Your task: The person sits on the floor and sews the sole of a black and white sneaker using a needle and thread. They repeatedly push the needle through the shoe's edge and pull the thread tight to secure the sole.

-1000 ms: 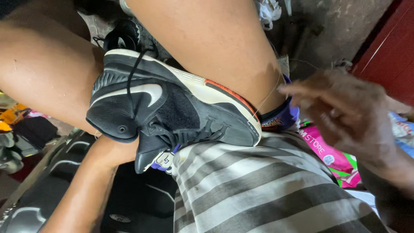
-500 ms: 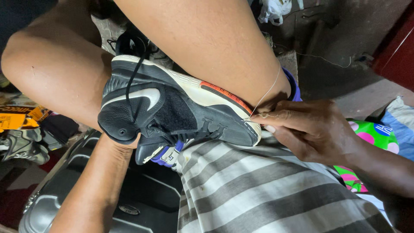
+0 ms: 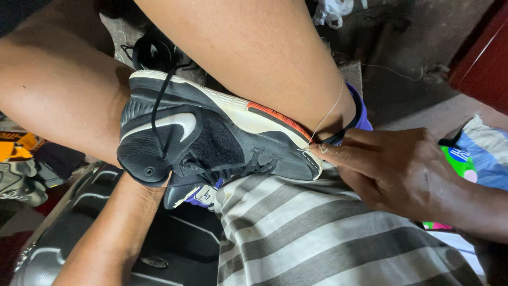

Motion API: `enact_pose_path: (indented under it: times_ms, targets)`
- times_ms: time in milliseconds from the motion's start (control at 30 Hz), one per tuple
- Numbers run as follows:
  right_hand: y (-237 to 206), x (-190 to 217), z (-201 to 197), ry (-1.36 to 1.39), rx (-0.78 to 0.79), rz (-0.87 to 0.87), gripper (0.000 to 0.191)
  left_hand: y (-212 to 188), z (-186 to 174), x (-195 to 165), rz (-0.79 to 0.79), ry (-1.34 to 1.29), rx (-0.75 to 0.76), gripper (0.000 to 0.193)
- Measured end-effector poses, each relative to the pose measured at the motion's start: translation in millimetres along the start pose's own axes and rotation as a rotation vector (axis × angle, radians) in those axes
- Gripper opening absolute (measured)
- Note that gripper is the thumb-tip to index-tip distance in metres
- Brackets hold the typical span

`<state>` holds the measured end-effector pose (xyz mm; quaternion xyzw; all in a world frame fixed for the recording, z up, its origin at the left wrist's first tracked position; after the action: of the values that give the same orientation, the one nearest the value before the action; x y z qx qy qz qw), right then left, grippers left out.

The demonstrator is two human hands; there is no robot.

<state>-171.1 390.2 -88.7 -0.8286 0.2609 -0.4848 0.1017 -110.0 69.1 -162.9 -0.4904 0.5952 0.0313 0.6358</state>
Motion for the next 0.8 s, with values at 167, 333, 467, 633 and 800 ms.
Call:
enact_pose_path:
  times_ms: [167, 333, 467, 633, 800]
  targets:
    - [-3, 9, -5, -0.107, 0.056, 0.013, 0.051, 5, 5, 2, 0.015, 0.011, 0.006, 0.044]
    - [4, 12, -7, -0.163, 0.208, 0.075, 0.045, 7, 9, 6, 0.028, 0.017, 0.009, 0.042]
    - [8, 25, -18, -0.255, 0.093, -0.012, 0.043, 6, 10, 6, 0.033, 0.014, 0.010, 0.041]
    - [11, 36, -22, -0.409, 0.030, -0.079, 0.044, 7, 11, 5, 0.034, 0.022, 0.011, 0.040]
    - [21, 38, -14, -0.455, 0.085, -0.053, 0.028, 5, 14, 8, 0.034, 0.026, 0.004, 0.038]
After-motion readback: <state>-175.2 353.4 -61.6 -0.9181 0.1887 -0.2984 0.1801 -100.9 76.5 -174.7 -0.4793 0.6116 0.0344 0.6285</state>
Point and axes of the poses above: each hand's wrist, its own y-axis towards the middle knuckle, its own z-axis out of the palm, x = y × z, the point moved 4 cm from there along y, towards the middle knuckle, and after that the axes turned 15 degrees about x, right-handed, at the moved point
